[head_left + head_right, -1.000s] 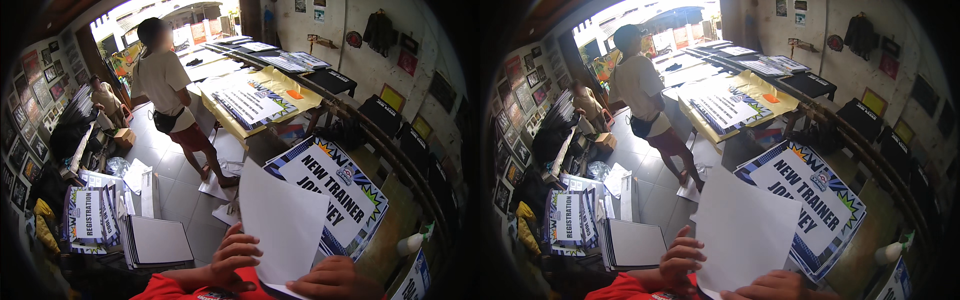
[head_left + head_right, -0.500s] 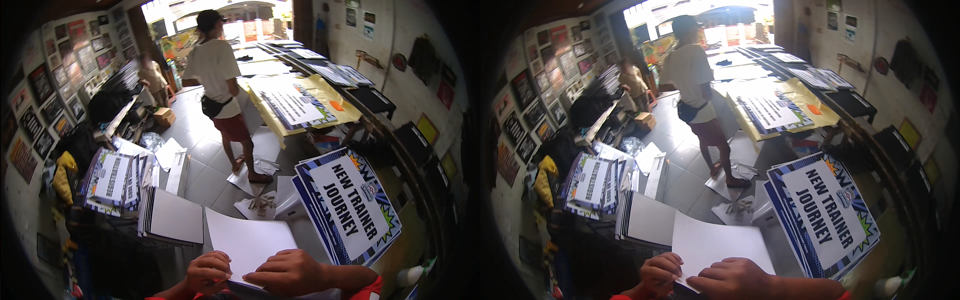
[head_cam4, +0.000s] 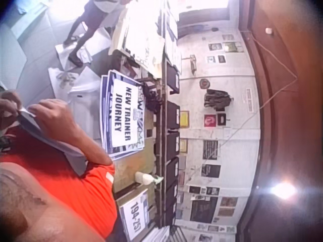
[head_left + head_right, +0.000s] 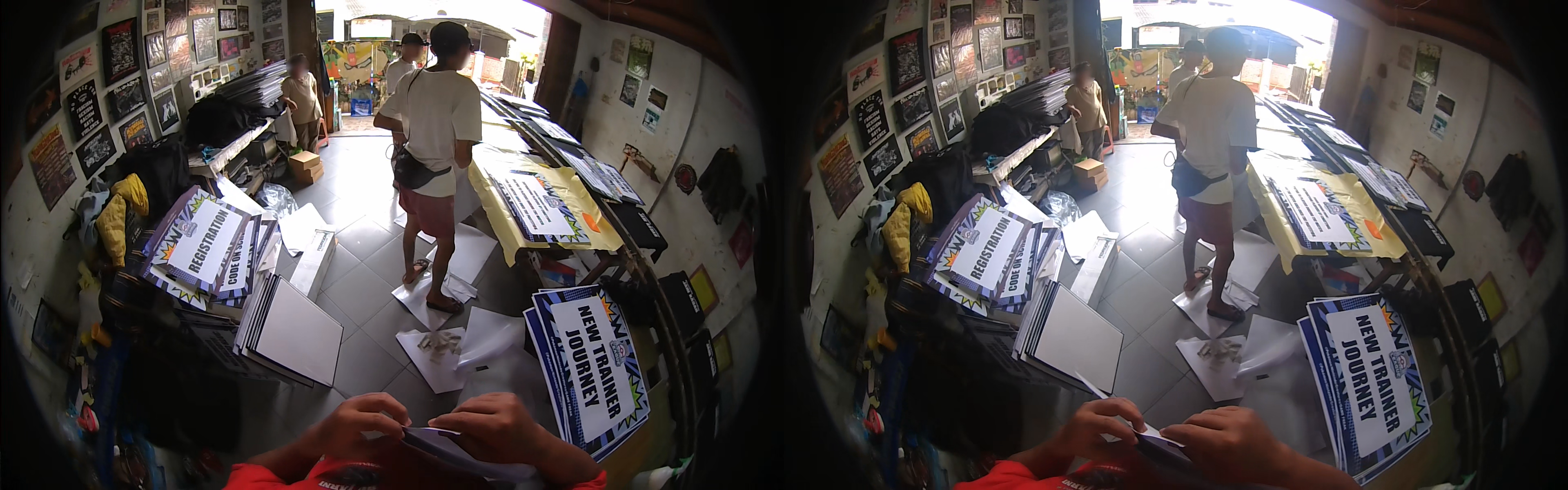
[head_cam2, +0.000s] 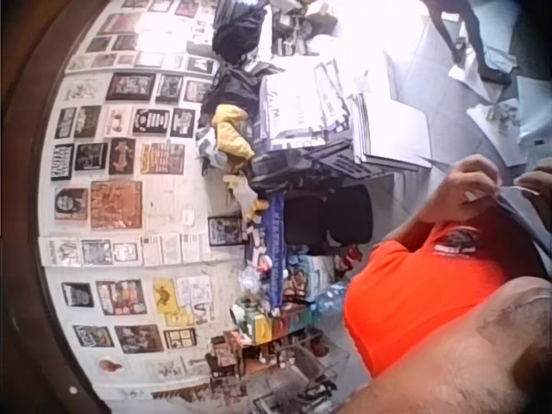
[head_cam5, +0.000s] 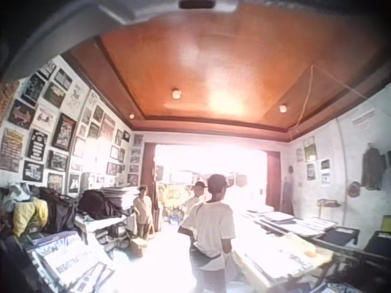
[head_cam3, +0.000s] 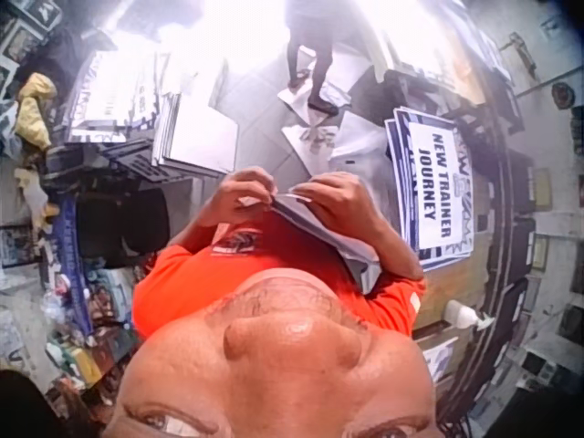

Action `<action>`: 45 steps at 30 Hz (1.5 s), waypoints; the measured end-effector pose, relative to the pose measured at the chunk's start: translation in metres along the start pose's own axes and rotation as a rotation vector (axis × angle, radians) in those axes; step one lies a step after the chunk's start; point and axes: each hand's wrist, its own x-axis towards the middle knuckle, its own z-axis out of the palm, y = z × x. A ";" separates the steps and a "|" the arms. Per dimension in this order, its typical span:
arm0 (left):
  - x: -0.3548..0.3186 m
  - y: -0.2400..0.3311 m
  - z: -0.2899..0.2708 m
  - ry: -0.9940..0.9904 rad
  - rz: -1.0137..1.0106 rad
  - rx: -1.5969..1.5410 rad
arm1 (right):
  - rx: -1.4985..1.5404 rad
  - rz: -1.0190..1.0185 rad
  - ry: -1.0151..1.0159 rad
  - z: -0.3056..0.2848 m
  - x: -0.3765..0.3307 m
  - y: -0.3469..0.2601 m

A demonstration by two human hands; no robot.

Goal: The person assembles large printed posters by layering printed sheets onto white backing boards. They wipe the surface with a cloth, align the printed sheet, and use a spray bottle to apply adhesive or moisture before smoothing the layers together.

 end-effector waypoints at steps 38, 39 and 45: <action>-0.012 0.025 -0.012 -0.160 0.375 0.443 | -0.001 0.456 0.064 0.019 -0.127 -0.060; -0.007 0.025 -0.006 -0.128 0.388 0.413 | -0.017 0.520 0.082 0.017 -0.142 -0.073; 0.002 0.024 0.024 -0.050 0.379 0.345 | -0.276 0.555 0.315 0.045 -0.202 -0.082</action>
